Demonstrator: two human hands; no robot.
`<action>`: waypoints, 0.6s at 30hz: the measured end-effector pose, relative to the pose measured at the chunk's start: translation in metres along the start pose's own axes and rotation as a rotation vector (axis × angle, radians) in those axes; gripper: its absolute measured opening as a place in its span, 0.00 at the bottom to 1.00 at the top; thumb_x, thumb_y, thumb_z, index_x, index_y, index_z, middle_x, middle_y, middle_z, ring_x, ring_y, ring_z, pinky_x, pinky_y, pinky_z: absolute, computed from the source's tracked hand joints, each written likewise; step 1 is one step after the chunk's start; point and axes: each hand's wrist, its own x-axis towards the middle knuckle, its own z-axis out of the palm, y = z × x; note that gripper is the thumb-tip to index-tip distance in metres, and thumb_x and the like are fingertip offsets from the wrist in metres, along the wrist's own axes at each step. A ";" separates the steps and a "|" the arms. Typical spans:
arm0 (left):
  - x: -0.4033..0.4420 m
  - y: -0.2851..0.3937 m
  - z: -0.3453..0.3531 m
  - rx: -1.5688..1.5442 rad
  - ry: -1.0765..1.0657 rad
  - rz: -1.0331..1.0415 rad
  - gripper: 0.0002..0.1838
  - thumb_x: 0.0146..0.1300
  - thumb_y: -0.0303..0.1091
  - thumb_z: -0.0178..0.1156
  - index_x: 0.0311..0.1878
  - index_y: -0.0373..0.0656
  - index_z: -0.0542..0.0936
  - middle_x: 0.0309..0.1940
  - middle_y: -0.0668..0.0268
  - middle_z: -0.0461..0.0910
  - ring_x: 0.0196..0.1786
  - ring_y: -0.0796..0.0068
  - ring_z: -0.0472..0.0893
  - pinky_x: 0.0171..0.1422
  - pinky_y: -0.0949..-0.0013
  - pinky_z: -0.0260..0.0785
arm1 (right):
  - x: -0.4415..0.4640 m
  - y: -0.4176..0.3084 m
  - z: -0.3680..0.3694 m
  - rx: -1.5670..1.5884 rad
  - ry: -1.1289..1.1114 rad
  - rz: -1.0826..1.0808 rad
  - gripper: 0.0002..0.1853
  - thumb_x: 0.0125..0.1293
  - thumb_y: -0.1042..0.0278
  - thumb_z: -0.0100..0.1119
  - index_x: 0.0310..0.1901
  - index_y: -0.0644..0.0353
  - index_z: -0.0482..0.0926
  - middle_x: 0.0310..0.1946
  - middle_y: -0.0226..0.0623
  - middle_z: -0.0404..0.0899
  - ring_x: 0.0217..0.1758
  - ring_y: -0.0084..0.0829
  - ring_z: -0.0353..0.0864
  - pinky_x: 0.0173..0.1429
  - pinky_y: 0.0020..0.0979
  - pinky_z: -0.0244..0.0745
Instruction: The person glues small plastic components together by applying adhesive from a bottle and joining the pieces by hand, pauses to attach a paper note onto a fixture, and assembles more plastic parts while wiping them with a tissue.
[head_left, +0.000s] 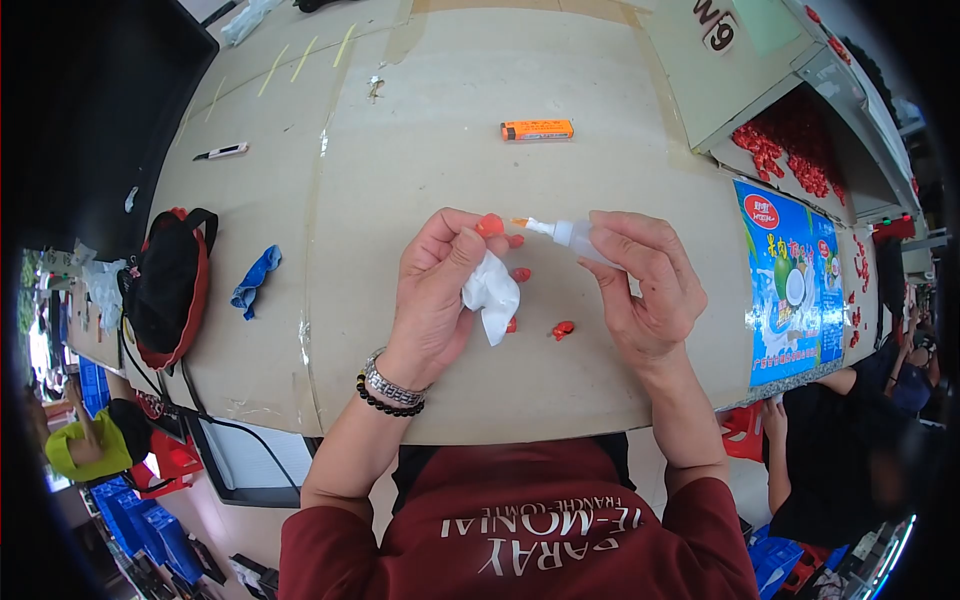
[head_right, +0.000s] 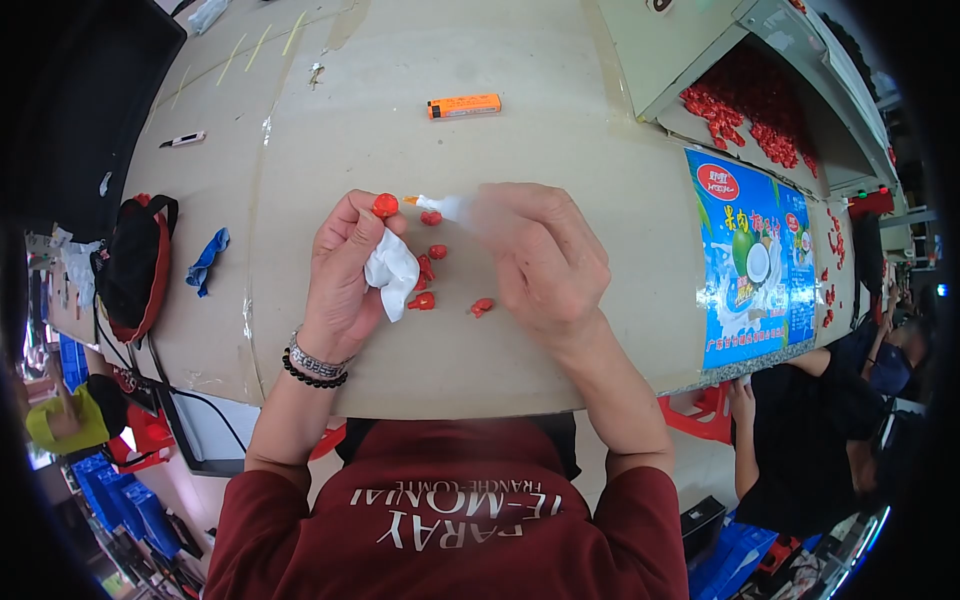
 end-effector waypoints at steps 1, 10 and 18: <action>0.000 0.000 0.000 -0.003 0.007 0.004 0.09 0.72 0.37 0.54 0.47 0.43 0.75 0.41 0.67 0.80 0.50 0.71 0.80 0.51 0.58 0.80 | 0.001 0.001 0.003 0.009 0.043 -0.018 0.15 0.46 0.90 0.64 0.37 0.65 0.79 0.39 0.43 0.81 0.37 0.34 0.82 0.33 0.27 0.80; 0.000 0.002 0.001 -0.009 0.021 -0.017 0.10 0.71 0.38 0.55 0.48 0.43 0.75 0.41 0.67 0.80 0.50 0.71 0.80 0.51 0.59 0.80 | 0.003 -0.001 0.003 0.009 0.084 -0.048 0.14 0.43 0.91 0.60 0.34 0.66 0.79 0.36 0.41 0.81 0.34 0.35 0.81 0.32 0.28 0.76; 0.000 0.002 0.003 -0.007 0.041 0.001 0.11 0.70 0.40 0.57 0.47 0.44 0.75 0.38 0.69 0.80 0.40 0.77 0.79 0.41 0.66 0.78 | 0.004 -0.002 0.002 0.004 0.083 -0.066 0.15 0.41 0.91 0.60 0.34 0.67 0.79 0.36 0.41 0.80 0.33 0.36 0.80 0.32 0.28 0.76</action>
